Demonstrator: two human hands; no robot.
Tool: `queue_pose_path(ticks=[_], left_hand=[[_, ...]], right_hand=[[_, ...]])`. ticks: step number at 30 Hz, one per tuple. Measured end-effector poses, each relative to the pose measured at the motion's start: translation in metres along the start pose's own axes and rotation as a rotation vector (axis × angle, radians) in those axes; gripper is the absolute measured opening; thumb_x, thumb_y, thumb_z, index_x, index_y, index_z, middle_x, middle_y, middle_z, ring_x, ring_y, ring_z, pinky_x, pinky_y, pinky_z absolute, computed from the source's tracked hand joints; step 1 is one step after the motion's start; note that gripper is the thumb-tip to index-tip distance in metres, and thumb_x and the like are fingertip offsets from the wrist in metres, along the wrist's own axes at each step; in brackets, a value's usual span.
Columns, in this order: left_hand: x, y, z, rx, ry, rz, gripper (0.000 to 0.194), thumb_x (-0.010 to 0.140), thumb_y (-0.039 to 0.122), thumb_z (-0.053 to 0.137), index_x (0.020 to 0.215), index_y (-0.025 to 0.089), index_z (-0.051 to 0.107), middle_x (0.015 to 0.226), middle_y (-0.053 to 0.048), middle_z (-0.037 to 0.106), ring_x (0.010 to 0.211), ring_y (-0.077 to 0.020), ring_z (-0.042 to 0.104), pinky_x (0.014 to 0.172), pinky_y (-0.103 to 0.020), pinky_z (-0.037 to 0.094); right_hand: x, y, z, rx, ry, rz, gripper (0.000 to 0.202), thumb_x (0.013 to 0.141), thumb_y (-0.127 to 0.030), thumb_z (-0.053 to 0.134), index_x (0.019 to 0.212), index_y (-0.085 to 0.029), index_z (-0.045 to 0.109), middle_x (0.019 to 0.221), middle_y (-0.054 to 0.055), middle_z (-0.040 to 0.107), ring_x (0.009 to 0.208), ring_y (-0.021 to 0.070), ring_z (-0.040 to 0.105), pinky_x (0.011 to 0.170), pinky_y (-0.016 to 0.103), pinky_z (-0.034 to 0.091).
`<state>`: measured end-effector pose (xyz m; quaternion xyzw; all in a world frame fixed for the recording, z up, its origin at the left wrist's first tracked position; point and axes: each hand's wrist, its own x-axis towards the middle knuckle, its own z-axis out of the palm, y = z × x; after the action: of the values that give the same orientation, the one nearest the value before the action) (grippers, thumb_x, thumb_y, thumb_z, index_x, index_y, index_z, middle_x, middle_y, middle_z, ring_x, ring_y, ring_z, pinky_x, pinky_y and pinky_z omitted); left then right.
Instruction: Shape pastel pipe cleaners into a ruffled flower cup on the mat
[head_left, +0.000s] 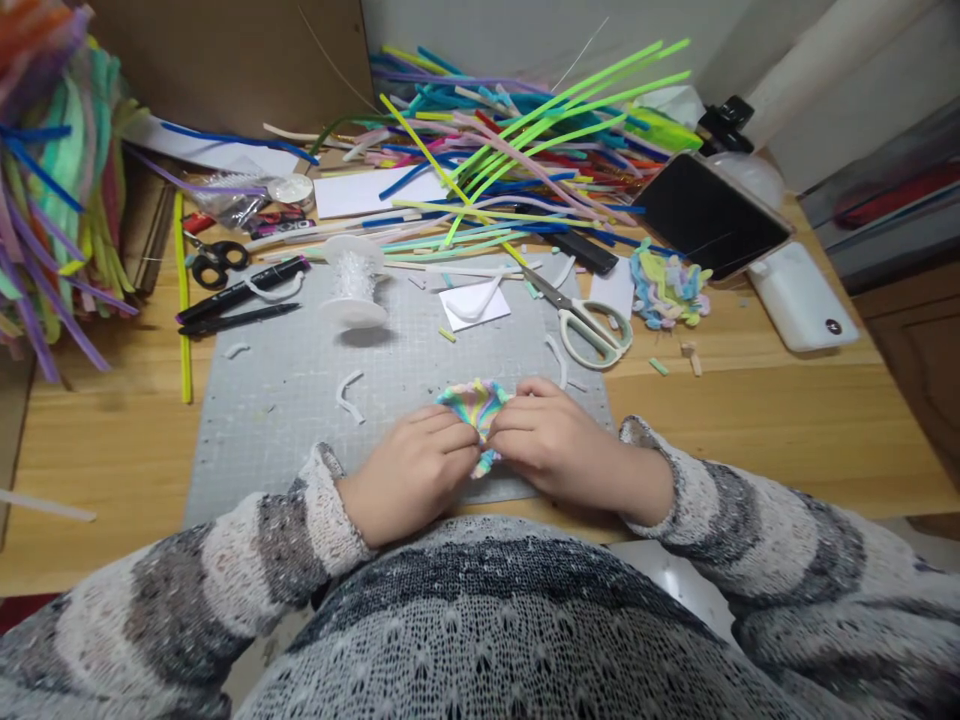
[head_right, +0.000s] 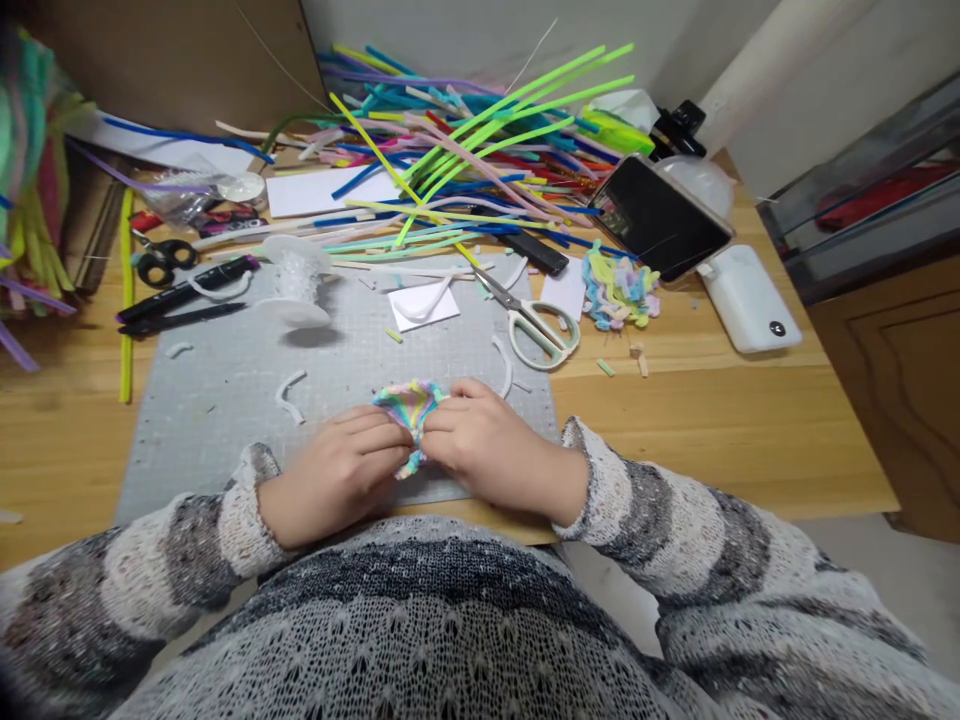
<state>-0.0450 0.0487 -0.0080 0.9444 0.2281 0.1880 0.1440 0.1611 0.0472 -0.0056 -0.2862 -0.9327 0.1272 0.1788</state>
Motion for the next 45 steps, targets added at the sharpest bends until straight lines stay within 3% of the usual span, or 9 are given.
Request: queue_pose_path(ticks=[3, 7, 12, 16, 22, 30, 37, 40, 45], left_hand=[[0.001, -0.003, -0.003, -0.008, -0.016, 0.001, 0.02, 0.088, 0.014, 0.047, 0.073, 0.016, 0.059, 0.074, -0.003, 0.061, 0.074, -0.0162, 0.054, 0.076, -0.033, 0.045], [-0.001, -0.012, -0.012, -0.009, -0.11, 0.018, 0.01, 0.087, 0.02, 0.054, 0.093, 0.017, 0.061, 0.093, -0.004, 0.064, 0.096, -0.0198, 0.055, 0.097, -0.041, 0.037], [-0.004, -0.012, -0.015, 0.143, -0.125, 0.12, 0.013, 0.093, 0.02, 0.049, 0.092, 0.015, 0.061, 0.08, -0.002, 0.062, 0.076, -0.0172, 0.053, 0.073, -0.032, 0.04], [-0.007, -0.001, -0.01, 0.207, -0.075, 0.1, 0.02, 0.094, 0.018, 0.045, 0.083, 0.014, 0.061, 0.072, -0.002, 0.059, 0.068, -0.0163, 0.049, 0.066, -0.03, 0.036], [-0.008, 0.001, -0.005, 0.086, -0.024, -0.02, 0.016, 0.09, 0.018, 0.046, 0.085, 0.016, 0.062, 0.08, -0.003, 0.063, 0.078, -0.0185, 0.054, 0.075, -0.033, 0.038], [0.001, -0.006, -0.005, -0.002, -0.083, -0.036, 0.006, 0.078, 0.014, 0.054, 0.076, 0.017, 0.058, 0.076, -0.001, 0.062, 0.078, -0.0175, 0.056, 0.077, -0.033, 0.04], [-0.005, -0.012, -0.011, 0.063, -0.061, 0.123, 0.015, 0.092, 0.019, 0.048, 0.097, 0.017, 0.062, 0.094, -0.003, 0.067, 0.097, -0.019, 0.057, 0.096, -0.038, 0.039], [-0.004, -0.009, -0.009, 0.109, -0.045, 0.175, 0.018, 0.093, 0.017, 0.047, 0.087, 0.014, 0.063, 0.084, -0.004, 0.065, 0.084, -0.0172, 0.057, 0.088, -0.035, 0.045], [-0.002, 0.0, -0.003, 0.127, -0.041, 0.064, 0.026, 0.094, 0.018, 0.043, 0.076, 0.013, 0.061, 0.072, -0.004, 0.059, 0.07, -0.0167, 0.053, 0.073, -0.033, 0.049]], right_hand=[[0.0, 0.007, -0.004, -0.001, -0.035, -0.045, 0.028, 0.093, -0.015, 0.045, 0.072, -0.019, 0.062, 0.07, -0.001, 0.064, 0.07, 0.0128, 0.049, 0.082, 0.032, 0.029], [-0.001, 0.014, -0.013, -0.039, -0.139, -0.142, 0.025, 0.096, -0.018, 0.043, 0.082, -0.021, 0.063, 0.083, -0.001, 0.066, 0.082, 0.0134, 0.052, 0.086, 0.034, 0.027], [-0.002, -0.003, -0.013, -0.151, -0.093, -0.093, 0.021, 0.096, -0.018, 0.044, 0.086, -0.017, 0.063, 0.083, 0.002, 0.065, 0.083, 0.0157, 0.052, 0.085, 0.034, 0.027], [-0.003, -0.018, -0.007, -0.191, -0.022, -0.059, 0.021, 0.094, -0.014, 0.046, 0.083, -0.016, 0.064, 0.08, 0.003, 0.065, 0.083, 0.0173, 0.053, 0.086, 0.034, 0.029], [-0.004, -0.017, 0.0, -0.116, 0.026, -0.015, 0.025, 0.094, -0.014, 0.044, 0.08, -0.016, 0.065, 0.073, 0.001, 0.063, 0.077, 0.0163, 0.051, 0.085, 0.033, 0.031], [0.0, -0.011, 0.001, 0.001, 0.002, 0.026, 0.028, 0.092, -0.01, 0.043, 0.072, -0.016, 0.061, 0.072, 0.0, 0.064, 0.075, 0.0142, 0.05, 0.083, 0.033, 0.03], [-0.001, 0.018, -0.015, 0.032, -0.145, -0.166, 0.021, 0.094, -0.017, 0.045, 0.089, -0.023, 0.065, 0.088, -0.001, 0.067, 0.085, 0.0126, 0.054, 0.091, 0.036, 0.026], [-0.002, 0.007, -0.013, -0.073, -0.116, -0.111, 0.021, 0.094, -0.021, 0.045, 0.086, -0.019, 0.064, 0.085, 0.002, 0.065, 0.082, 0.0152, 0.051, 0.088, 0.035, 0.029], [-0.005, -0.015, -0.002, -0.13, -0.012, -0.017, 0.028, 0.093, -0.011, 0.04, 0.074, -0.015, 0.061, 0.073, 0.003, 0.06, 0.076, 0.0166, 0.048, 0.087, 0.033, 0.032]])
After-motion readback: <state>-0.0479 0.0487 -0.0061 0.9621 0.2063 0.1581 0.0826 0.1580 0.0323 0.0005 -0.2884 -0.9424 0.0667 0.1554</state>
